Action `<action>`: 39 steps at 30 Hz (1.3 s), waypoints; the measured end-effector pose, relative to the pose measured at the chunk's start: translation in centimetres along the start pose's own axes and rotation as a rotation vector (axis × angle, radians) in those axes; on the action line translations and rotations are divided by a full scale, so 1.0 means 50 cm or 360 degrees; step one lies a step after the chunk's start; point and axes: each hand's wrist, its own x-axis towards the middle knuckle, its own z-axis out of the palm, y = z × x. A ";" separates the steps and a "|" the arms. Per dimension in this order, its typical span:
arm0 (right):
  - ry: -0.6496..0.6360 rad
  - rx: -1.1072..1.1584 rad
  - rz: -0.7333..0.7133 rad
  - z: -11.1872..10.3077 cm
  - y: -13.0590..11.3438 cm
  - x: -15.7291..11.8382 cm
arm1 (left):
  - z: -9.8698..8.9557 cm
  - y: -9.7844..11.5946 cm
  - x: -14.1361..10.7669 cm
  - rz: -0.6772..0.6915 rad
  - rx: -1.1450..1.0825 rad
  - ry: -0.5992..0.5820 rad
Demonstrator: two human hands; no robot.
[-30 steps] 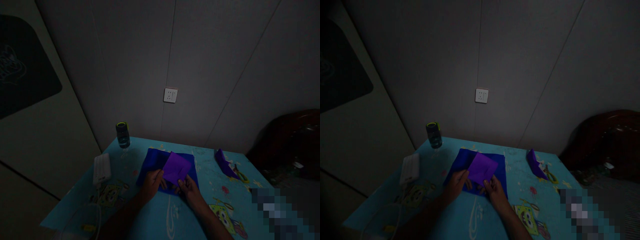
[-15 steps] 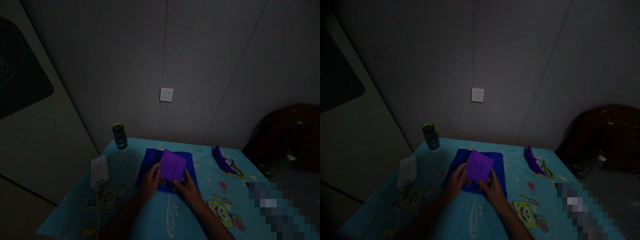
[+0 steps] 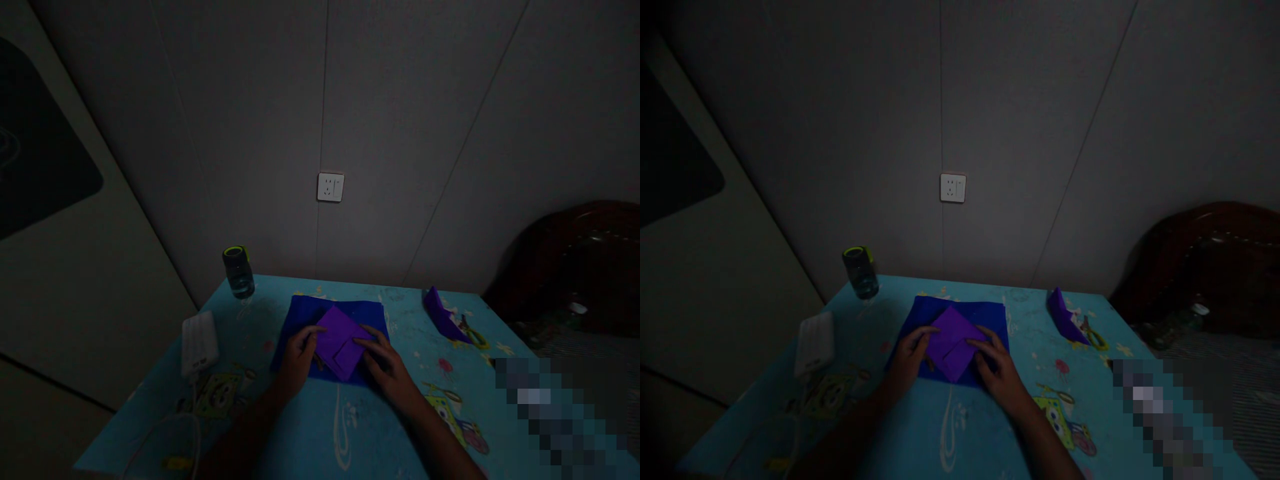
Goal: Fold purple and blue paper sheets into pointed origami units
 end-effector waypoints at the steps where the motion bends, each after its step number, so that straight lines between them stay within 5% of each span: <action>1: -0.0019 -0.0005 -0.0002 -0.001 0.000 0.000 | 0.000 -0.001 0.000 0.0002 0.0004 0.0002; 7: 0.0125 0.0080 0.0072 -0.003 0.007 0.005 | -0.001 0.010 -0.012 0.0041 0.0101 -0.0148; 13: 0.0402 0.0197 0.0180 -0.003 0.010 0.012 | 0.004 0.013 -0.019 0.0372 0.0358 -0.0308; 23: 0.0613 0.0740 0.0484 0.012 0.002 0.022 | 0.010 0.001 -0.018 0.0187 0.0218 -0.0271; 39: 0.0137 0.0182 0.0347 0.010 -0.020 0.002 | -0.007 -0.001 0.002 0.0188 0.0393 0.0004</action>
